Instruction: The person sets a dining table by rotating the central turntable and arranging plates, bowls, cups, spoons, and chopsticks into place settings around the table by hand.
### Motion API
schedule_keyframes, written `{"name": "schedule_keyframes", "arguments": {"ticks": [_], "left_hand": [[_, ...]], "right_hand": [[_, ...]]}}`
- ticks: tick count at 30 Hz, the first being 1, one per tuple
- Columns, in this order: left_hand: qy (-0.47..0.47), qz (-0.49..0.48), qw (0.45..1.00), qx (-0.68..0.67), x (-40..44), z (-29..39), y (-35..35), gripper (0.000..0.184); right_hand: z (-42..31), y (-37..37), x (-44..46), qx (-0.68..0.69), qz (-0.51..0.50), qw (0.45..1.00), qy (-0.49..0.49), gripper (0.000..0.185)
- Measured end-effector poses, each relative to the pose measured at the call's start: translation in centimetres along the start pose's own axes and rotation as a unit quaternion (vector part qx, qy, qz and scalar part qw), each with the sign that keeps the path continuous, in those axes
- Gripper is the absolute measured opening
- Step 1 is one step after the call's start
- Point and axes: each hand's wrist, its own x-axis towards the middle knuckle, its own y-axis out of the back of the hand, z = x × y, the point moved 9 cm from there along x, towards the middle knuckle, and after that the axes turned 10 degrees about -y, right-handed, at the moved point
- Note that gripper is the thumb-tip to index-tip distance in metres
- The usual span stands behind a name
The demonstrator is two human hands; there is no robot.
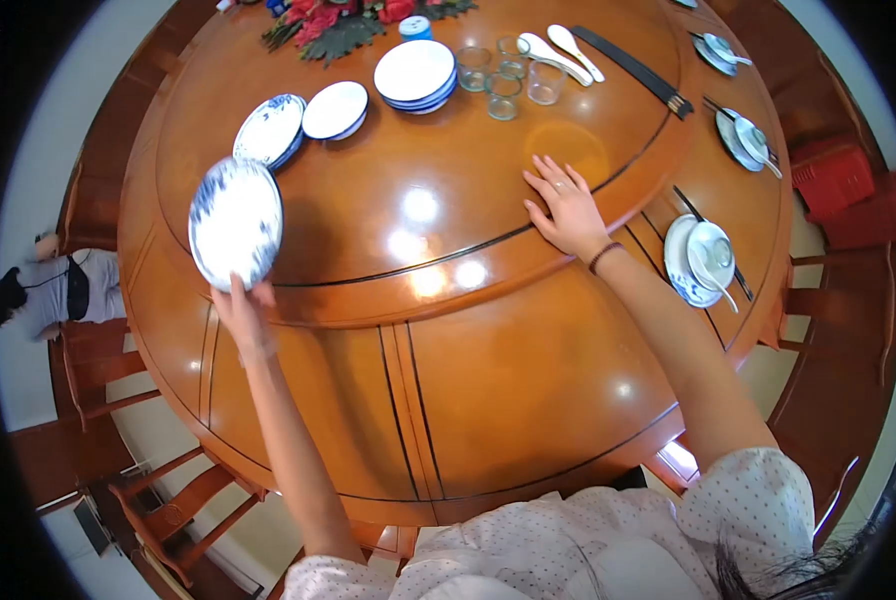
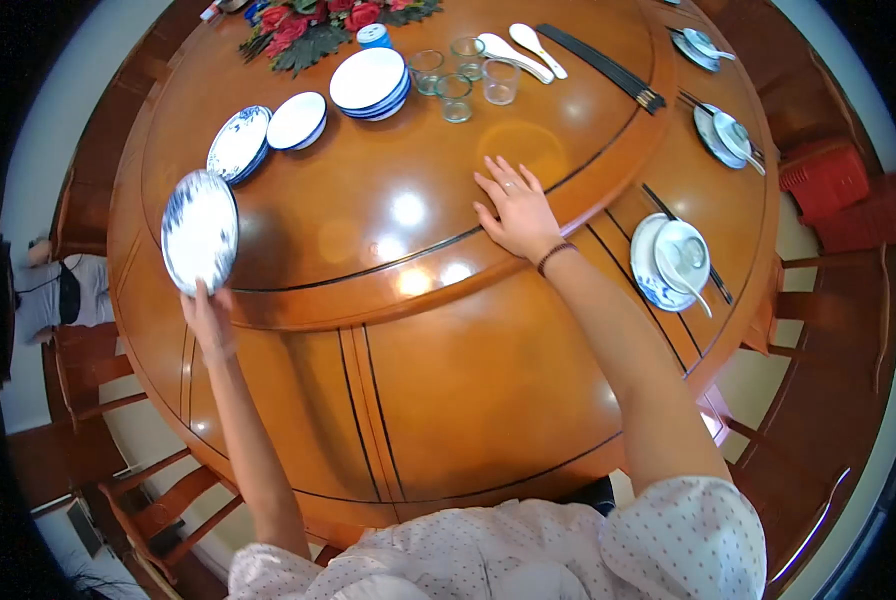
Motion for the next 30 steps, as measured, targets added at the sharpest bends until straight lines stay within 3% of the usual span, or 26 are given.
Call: {"name": "schedule_keyframes", "arguments": {"ticks": [2, 6, 8, 10, 11, 12, 15, 17, 23, 30], "left_hand": [[0.022, -0.002, 1.000, 0.023, -7.9, 2.2, -0.3, 0.033], [0.153, 0.003, 0.988, 0.024, -23.6, 5.1, -4.2, 0.044], [0.181, -0.016, 0.983, -0.014, -29.5, 4.5, -5.8, 0.042], [0.207, -0.039, 0.977, -0.003, -33.7, 3.6, -7.5, 0.043], [0.225, -0.045, 0.973, -0.015, -35.0, 3.5, -8.5, 0.044], [0.241, -0.050, 0.969, -0.027, -36.1, 3.2, -9.5, 0.045], [0.237, -0.098, 0.966, -0.026, -38.1, 0.8, -11.3, 0.048], [0.233, -0.119, 0.965, -0.020, -38.5, -0.5, -12.5, 0.047], [0.227, -0.155, 0.961, -0.021, -39.1, -3.9, -14.8, 0.044], [0.216, -0.141, 0.966, -0.017, -39.5, -5.1, -15.4, 0.042]], "right_hand": [[0.8, 0.6, -0.1, 0.003, 0.021, 1.000, 0.009, 0.034], [0.0, 3.5, -2.2, -0.080, 0.151, 0.985, 0.013, 0.018], [-1.3, 5.2, -6.1, 0.027, 0.180, 0.982, -0.050, 0.014], [-2.7, 4.3, -11.3, 0.167, 0.068, 0.979, -0.095, 0.016], [-3.0, 3.4, -14.1, 0.285, -0.056, 0.942, -0.167, 0.020], [-3.7, 2.4, -17.3, 0.394, -0.179, 0.871, -0.232, 0.025], [-3.6, 2.7, -23.4, 0.434, -0.135, 0.867, -0.202, 0.030], [-3.0, 1.0, -26.6, 0.440, -0.251, 0.808, -0.302, 0.031], [-0.8, 1.1, -28.0, 0.394, -0.173, 0.830, -0.355, 0.034], [1.4, -1.4, -28.3, 0.299, -0.098, 0.892, -0.324, 0.035]]}}
